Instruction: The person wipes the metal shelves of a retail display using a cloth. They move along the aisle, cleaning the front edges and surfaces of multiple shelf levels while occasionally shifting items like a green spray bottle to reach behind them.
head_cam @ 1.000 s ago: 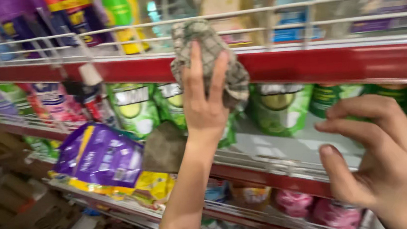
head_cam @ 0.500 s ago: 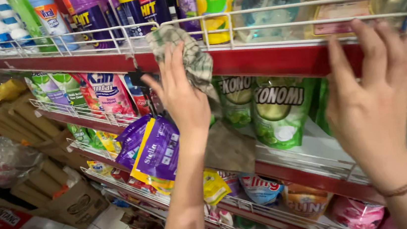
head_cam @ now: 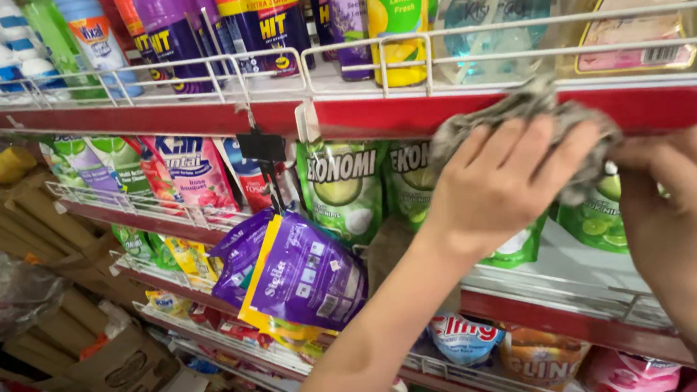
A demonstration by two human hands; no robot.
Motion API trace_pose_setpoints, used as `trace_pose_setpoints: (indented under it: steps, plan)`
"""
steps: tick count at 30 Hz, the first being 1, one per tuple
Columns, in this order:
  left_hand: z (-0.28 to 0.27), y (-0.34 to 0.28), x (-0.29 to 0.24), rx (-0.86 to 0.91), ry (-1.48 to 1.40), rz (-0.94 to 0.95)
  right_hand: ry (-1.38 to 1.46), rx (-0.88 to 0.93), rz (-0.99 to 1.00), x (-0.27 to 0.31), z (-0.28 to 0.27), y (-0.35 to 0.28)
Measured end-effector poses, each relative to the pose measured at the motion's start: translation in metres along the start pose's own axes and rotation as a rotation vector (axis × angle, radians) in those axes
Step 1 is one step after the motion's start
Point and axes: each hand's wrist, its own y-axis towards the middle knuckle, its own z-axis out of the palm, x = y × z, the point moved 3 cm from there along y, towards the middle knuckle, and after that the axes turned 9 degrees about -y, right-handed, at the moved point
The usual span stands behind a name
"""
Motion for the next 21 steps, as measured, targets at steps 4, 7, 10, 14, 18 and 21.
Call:
trace_pose_setpoints:
  steps: [4,7,10,14,18,21]
  plan:
    - [-0.021,-0.029,0.039,0.059,0.055,-0.042,0.015,0.01,-0.002,0.002,-0.003,0.003]
    - [-0.048,-0.045,0.073,0.075,0.132,-0.224,0.004,0.009,0.007,0.003,-0.004,0.009]
    - [-0.058,-0.042,0.081,-0.032,0.063,-0.354,-0.045,-0.057,-0.02,0.005,-0.001,0.012]
    - [-0.029,-0.014,0.028,-0.012,-0.07,-0.228,-0.031,-0.043,-0.036,0.002,0.0,0.01]
    - [0.001,0.006,-0.02,-0.013,-0.177,-0.123,-0.041,0.001,-0.008,0.0,0.0,0.008]
    - [-0.003,0.004,-0.004,-0.053,-0.219,-0.083,-0.032,0.003,-0.025,0.002,-0.003,0.012]
